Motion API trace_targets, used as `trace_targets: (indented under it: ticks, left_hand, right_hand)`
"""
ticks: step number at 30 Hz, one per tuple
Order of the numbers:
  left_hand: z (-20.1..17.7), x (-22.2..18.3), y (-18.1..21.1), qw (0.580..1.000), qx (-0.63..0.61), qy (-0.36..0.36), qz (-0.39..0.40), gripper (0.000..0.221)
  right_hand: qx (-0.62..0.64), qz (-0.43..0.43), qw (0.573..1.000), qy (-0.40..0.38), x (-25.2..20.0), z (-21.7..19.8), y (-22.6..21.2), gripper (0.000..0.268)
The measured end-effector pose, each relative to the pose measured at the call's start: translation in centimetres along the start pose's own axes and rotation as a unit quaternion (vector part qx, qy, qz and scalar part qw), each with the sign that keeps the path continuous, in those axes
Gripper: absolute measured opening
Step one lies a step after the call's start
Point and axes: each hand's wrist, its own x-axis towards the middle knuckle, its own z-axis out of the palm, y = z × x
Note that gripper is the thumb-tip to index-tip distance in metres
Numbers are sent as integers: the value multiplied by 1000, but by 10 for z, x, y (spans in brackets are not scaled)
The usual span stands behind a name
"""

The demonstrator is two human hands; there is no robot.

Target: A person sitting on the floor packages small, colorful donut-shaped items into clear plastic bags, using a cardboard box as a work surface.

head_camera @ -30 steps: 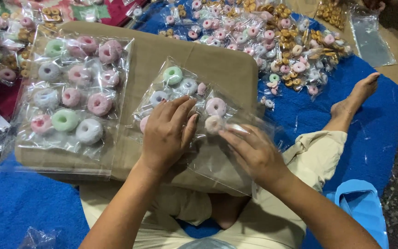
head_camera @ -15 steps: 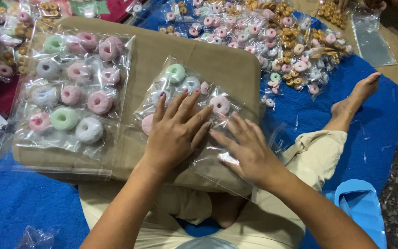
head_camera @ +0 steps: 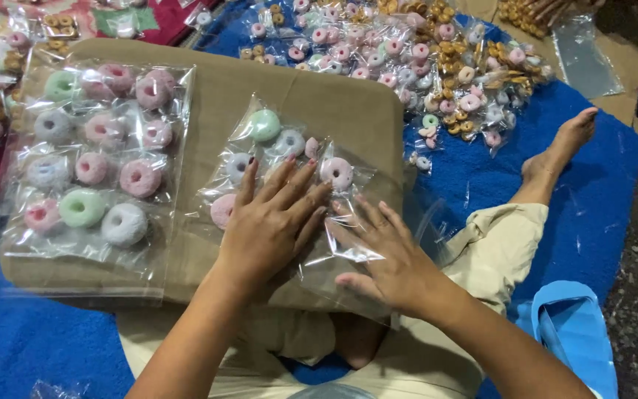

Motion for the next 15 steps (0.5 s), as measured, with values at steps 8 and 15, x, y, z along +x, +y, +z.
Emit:
trace_targets:
  ticks: [8, 15]
  left_hand:
    - [-22, 11, 7, 999, 19, -42, 9, 37]
    - [-26, 14, 7, 1000, 9, -13, 9, 42]
  right_hand:
    - [124, -17, 980, 155, -63, -11, 51, 43]
    - [152, 388, 892, 173, -64, 57, 229, 33]
